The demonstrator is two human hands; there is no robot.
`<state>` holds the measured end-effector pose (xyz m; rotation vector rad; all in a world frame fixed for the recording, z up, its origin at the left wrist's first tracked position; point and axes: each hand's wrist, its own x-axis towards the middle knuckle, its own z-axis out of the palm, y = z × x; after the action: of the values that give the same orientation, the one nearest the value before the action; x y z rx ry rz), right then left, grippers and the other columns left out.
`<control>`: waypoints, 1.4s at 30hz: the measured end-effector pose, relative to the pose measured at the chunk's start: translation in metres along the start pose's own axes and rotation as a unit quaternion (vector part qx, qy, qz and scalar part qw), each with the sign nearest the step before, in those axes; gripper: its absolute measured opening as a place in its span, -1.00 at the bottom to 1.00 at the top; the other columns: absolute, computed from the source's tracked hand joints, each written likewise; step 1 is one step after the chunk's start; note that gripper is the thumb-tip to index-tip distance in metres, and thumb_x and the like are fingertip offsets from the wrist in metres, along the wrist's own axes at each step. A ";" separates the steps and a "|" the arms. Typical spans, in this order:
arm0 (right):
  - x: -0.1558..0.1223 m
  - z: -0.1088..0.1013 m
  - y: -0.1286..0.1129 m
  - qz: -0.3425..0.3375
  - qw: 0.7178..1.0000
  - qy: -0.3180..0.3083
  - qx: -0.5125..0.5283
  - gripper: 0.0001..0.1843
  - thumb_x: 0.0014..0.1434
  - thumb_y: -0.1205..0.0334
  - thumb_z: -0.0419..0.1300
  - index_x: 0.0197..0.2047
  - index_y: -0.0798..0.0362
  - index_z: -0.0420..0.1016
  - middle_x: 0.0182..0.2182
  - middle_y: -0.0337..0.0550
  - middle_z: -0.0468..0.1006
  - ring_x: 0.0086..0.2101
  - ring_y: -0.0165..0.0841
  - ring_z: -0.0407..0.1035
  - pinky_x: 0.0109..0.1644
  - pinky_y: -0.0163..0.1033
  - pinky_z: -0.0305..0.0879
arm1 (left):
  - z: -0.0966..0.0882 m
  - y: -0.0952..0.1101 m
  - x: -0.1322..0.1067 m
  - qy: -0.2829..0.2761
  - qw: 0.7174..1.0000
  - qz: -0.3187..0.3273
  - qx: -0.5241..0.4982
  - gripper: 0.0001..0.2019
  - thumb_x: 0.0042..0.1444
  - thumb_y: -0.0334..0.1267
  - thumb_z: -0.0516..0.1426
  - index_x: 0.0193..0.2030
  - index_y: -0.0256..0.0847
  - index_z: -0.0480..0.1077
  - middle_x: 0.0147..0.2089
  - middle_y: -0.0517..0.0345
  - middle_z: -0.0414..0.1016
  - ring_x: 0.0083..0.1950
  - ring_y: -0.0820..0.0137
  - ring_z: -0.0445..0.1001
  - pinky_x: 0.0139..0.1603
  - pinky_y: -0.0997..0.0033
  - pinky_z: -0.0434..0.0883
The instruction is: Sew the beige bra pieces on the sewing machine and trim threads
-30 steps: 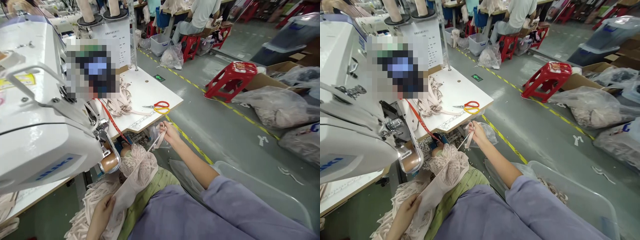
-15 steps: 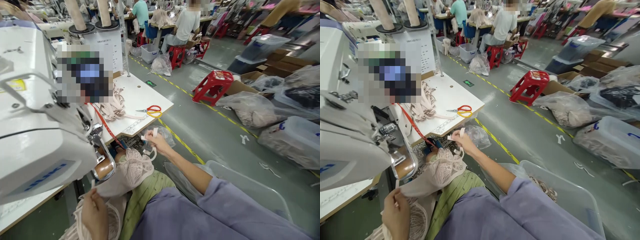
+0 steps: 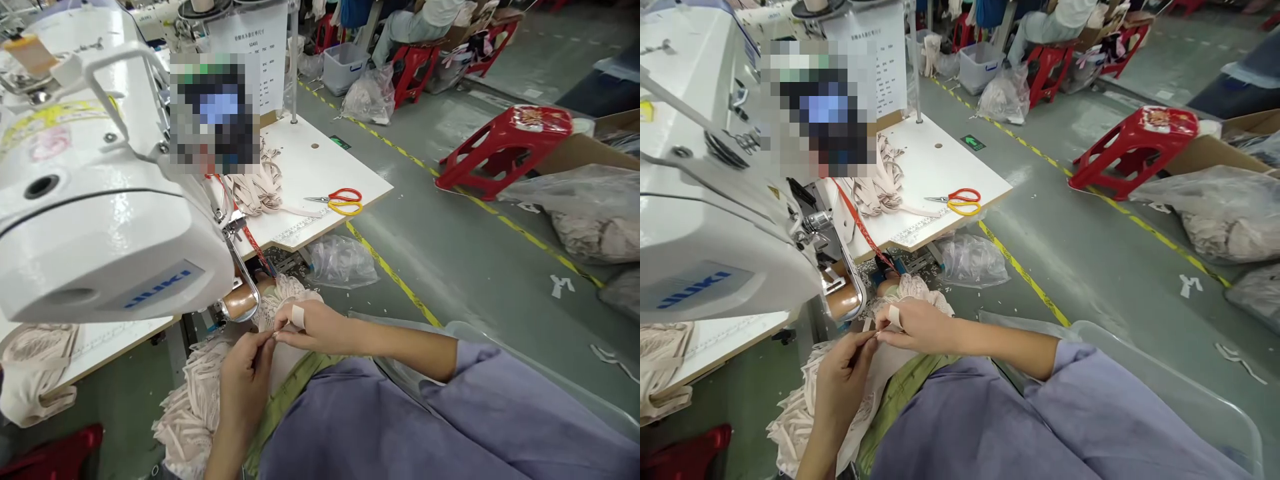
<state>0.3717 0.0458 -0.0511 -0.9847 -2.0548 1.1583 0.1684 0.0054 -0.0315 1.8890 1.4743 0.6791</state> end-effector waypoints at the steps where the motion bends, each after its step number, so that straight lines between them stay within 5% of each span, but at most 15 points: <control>1: 0.001 -0.002 -0.001 0.014 1.000 -0.022 0.008 -0.77 0.29 0.10 0.17 -0.11 0.06 0.51 -0.24 -0.15 0.61 -0.27 -0.36 0.44 -0.18 -0.30 0.26 | 0.000 -0.001 -0.001 0.010 1.000 -0.001 0.007 -0.77 0.32 -0.15 0.06 -0.19 -0.14 0.53 -0.41 0.22 0.49 -0.42 0.45 0.40 -0.39 0.48 0.28; 7: 0.007 -0.013 -0.007 0.078 0.991 -0.095 0.057 -0.68 0.19 0.02 0.28 -0.11 0.06 0.59 -0.28 -0.19 0.59 -0.29 -0.38 0.43 -0.24 -0.35 0.23 | 0.005 -0.004 -0.007 0.040 0.998 -0.008 0.043 -0.72 0.31 -0.17 0.06 -0.41 -0.15 0.43 -0.56 0.29 0.33 -0.53 0.47 0.28 -0.47 0.48 0.19; 14: 0.007 -0.009 -0.007 0.104 0.989 -0.064 0.083 -0.82 0.17 0.15 0.25 -0.28 0.08 0.62 -0.50 -0.29 0.44 -0.45 -0.46 0.27 -0.40 -0.38 0.09 | 0.002 -0.006 -0.003 -0.007 0.999 0.000 0.035 -0.70 0.32 -0.15 0.02 -0.38 -0.16 0.45 -0.50 0.20 0.45 -0.48 0.43 0.39 -0.43 0.46 0.26; 19: 0.012 -0.012 0.011 0.152 0.974 -0.004 0.165 -0.75 0.15 0.08 0.26 -0.26 0.11 0.60 -0.50 -0.28 0.42 -0.48 -0.48 0.23 -0.41 -0.38 0.13 | -0.007 -0.017 -0.004 -0.006 0.999 -0.031 -0.019 -0.70 0.31 -0.10 0.02 -0.02 -0.15 0.51 -0.07 0.04 0.64 -0.09 0.29 0.59 -0.15 0.39 0.46; 21: 0.014 -0.014 0.013 0.121 0.977 -0.051 0.166 -0.74 0.16 0.07 0.27 -0.23 0.11 0.60 -0.46 -0.26 0.43 -0.44 -0.46 0.29 -0.37 -0.38 0.18 | -0.013 -0.017 -0.006 -0.001 0.999 -0.042 -0.024 -0.70 0.29 -0.11 0.04 0.03 -0.15 0.48 -0.05 0.04 0.63 -0.08 0.30 0.59 -0.16 0.40 0.46; 26: 0.014 -0.011 0.001 -0.068 0.985 -0.152 0.051 -0.84 0.22 0.18 0.27 -0.17 0.02 0.62 -0.04 -0.14 0.51 -0.13 -0.39 0.43 -0.03 -0.33 0.28 | -0.023 -0.009 -0.009 -0.036 0.999 -0.039 -0.005 -0.80 0.31 -0.12 0.02 -0.14 -0.12 0.41 -0.37 0.19 0.55 -0.42 0.41 0.50 -0.45 0.49 0.33; 29: 0.015 -0.006 -0.006 -0.112 0.979 -0.168 0.032 -0.87 0.24 0.22 0.24 -0.18 0.03 0.60 -0.18 -0.20 0.56 -0.20 -0.44 0.45 -0.12 -0.40 0.29 | -0.025 -0.006 -0.008 -0.061 0.998 -0.014 0.017 -0.83 0.30 -0.15 0.03 -0.18 -0.11 0.42 -0.38 0.21 0.54 -0.47 0.44 0.45 -0.49 0.50 0.30; 36: 0.014 0.003 0.000 -0.222 0.968 -0.115 -0.038 -0.86 0.28 0.23 0.14 -0.20 0.03 0.53 -0.18 -0.18 0.60 -0.27 -0.46 0.47 -0.27 -0.39 0.26 | -0.035 -0.002 -0.004 -0.047 0.997 0.052 0.020 -0.87 0.27 -0.25 0.11 -0.18 -0.09 0.50 -0.16 0.11 0.62 -0.17 0.33 0.59 -0.17 0.40 0.47; 42: 0.010 0.010 -0.002 -0.290 0.942 -0.066 -0.156 -0.81 0.34 0.18 0.09 -0.21 0.01 0.51 -0.23 -0.18 0.63 -0.28 -0.44 0.47 -0.35 -0.29 0.18 | -0.039 0.002 -0.003 -0.071 0.993 0.040 0.081 -0.84 0.26 -0.21 0.08 -0.22 -0.08 0.50 -0.24 0.12 0.62 -0.24 0.29 0.58 -0.26 0.36 0.44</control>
<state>0.3579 0.0483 -0.0523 -0.3755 -2.4519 0.6104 0.1408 0.0092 -0.0047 2.0844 1.4060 0.4621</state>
